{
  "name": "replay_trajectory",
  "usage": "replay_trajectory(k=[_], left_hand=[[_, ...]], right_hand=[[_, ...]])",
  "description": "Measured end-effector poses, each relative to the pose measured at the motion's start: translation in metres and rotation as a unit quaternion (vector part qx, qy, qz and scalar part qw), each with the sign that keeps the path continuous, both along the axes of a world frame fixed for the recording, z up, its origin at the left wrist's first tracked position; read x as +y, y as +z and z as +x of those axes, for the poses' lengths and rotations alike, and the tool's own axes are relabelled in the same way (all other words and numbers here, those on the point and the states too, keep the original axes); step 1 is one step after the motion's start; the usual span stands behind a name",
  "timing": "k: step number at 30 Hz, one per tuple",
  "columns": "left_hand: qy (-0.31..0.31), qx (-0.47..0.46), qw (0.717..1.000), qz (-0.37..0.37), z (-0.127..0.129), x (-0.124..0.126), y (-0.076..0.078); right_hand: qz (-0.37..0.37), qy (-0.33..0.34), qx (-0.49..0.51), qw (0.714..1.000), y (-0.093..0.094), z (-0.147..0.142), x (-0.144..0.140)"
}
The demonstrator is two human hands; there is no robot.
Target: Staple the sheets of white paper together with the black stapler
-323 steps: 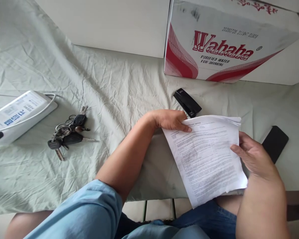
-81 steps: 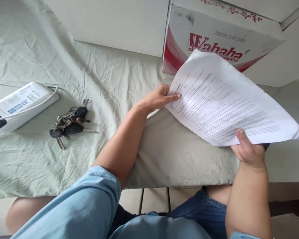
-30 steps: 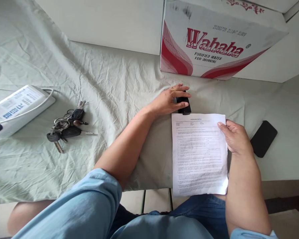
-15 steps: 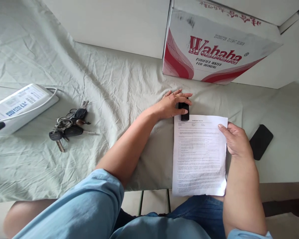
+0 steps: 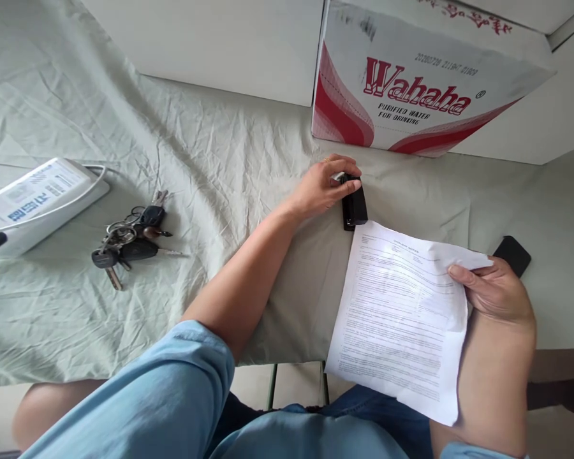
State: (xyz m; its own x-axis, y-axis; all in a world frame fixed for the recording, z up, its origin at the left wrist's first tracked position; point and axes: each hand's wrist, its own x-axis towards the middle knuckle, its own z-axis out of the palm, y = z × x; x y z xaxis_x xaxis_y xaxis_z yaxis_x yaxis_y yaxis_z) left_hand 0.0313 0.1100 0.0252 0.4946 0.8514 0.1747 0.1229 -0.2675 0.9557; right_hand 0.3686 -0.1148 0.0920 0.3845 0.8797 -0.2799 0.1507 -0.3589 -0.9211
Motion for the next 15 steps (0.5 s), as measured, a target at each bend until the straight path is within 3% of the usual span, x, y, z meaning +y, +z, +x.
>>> replay_trajectory(k=[3,5,8,9,12,15], left_hand=[[0.005,-0.066,0.997,-0.031,-0.001,-0.005,0.009],[0.001,-0.097,0.994,-0.049,-0.002,-0.008,0.016],[-0.042,-0.127,0.986,-0.099,-0.002,-0.014,0.026],[-0.067,-0.130,0.982,-0.121,-0.002,-0.016,0.028],[-0.139,-0.125,0.968,-0.169,-0.003,-0.020,0.033],[-0.183,-0.105,0.963,-0.167,-0.002,-0.019,0.031]], right_hand=[[0.014,-0.010,-0.007,1.000,0.007,0.006,-0.012],[0.090,-0.032,0.008,0.995,0.007,0.004,-0.016],[0.214,-0.133,0.027,0.967,0.002,-0.007,-0.010],[0.219,-0.161,0.026,0.962,-0.001,-0.012,-0.004],[0.149,-0.125,0.030,0.980,-0.012,-0.024,0.016],[0.123,-0.102,0.028,0.987,-0.021,-0.029,0.031]])
